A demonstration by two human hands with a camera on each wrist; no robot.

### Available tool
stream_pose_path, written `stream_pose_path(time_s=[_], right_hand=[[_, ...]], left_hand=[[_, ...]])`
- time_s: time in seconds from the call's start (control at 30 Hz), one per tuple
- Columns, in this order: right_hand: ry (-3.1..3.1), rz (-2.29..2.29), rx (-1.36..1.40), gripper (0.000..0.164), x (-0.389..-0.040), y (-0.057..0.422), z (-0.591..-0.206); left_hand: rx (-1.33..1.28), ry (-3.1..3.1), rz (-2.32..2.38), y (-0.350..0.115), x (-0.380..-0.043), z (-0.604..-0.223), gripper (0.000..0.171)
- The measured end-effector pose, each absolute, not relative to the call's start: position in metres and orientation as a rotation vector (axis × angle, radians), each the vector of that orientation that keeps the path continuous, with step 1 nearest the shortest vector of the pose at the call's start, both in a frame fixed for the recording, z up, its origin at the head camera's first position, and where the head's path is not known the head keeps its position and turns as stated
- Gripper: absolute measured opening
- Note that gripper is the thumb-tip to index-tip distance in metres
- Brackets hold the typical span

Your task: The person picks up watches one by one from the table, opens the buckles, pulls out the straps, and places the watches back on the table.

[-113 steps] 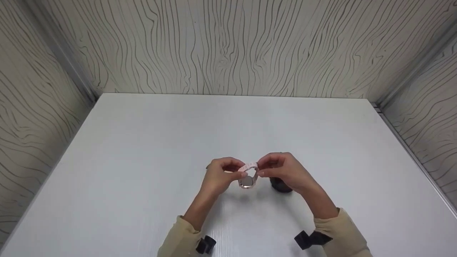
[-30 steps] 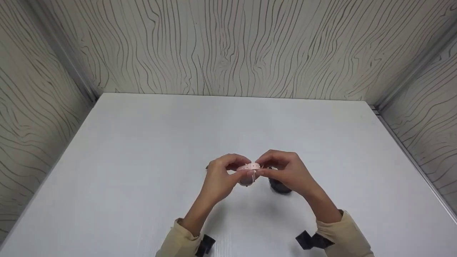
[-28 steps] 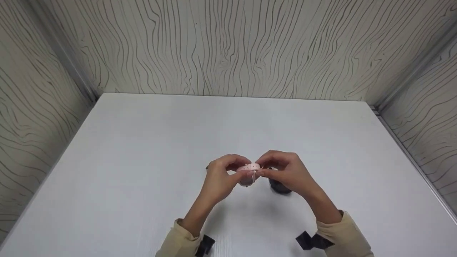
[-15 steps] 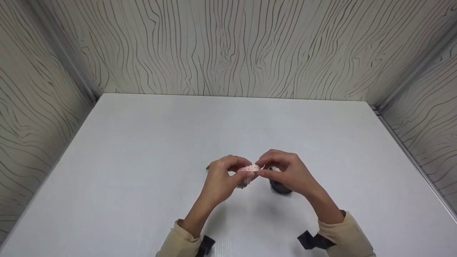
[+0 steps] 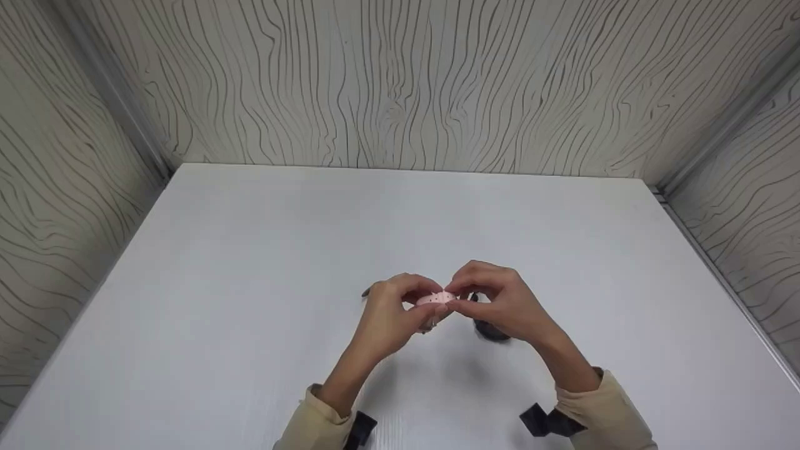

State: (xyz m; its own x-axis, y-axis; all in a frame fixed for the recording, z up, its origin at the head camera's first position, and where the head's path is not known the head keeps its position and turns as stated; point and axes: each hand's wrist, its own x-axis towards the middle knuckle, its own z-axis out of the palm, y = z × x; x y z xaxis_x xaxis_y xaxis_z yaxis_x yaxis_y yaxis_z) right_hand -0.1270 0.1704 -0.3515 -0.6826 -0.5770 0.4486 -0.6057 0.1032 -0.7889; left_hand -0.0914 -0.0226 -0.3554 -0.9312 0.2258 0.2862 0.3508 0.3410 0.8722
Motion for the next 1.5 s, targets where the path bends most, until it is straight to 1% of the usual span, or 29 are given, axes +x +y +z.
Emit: stream_pose_path(time_s=[0.17,0.43,0.73,0.9,1.1,1.37,1.5], right_hand=[[-2.329,1.660,1.236,0.013,-0.124,0.169,-0.348],[-2.384,1.642,1.229,0.010,-0.113,0.164,-0.328],[-2.394,1.632,1.227,0.011,-0.112,0.164,-0.327],[-2.320,1.640,1.257,0.013,-0.113,0.163,-0.327],[-2.238,1.667,1.301,0.014,-0.115,0.163,-0.330],[-2.176,1.662,1.281,0.016,-0.127,0.168,-0.352],[-2.140,1.748,1.253,0.017,-0.128,0.169,-0.357]], left_hand=[[-0.537,-2.489,-1.648,-0.022,-0.091,-0.358,0.022],[-0.532,-2.516,-1.605,-0.021,-0.091,-0.357,0.019],[-0.492,-2.526,-1.658,-0.020,-0.091,-0.356,0.016],[-0.501,-2.530,-1.640,-0.020,-0.091,-0.356,0.019],[-0.545,-2.485,-1.643,-0.020,-0.092,-0.357,0.017],[-0.500,-2.448,-1.722,-0.019,-0.092,-0.355,0.019],[-0.500,-2.434,-1.752,-0.020,-0.091,-0.354,0.019]])
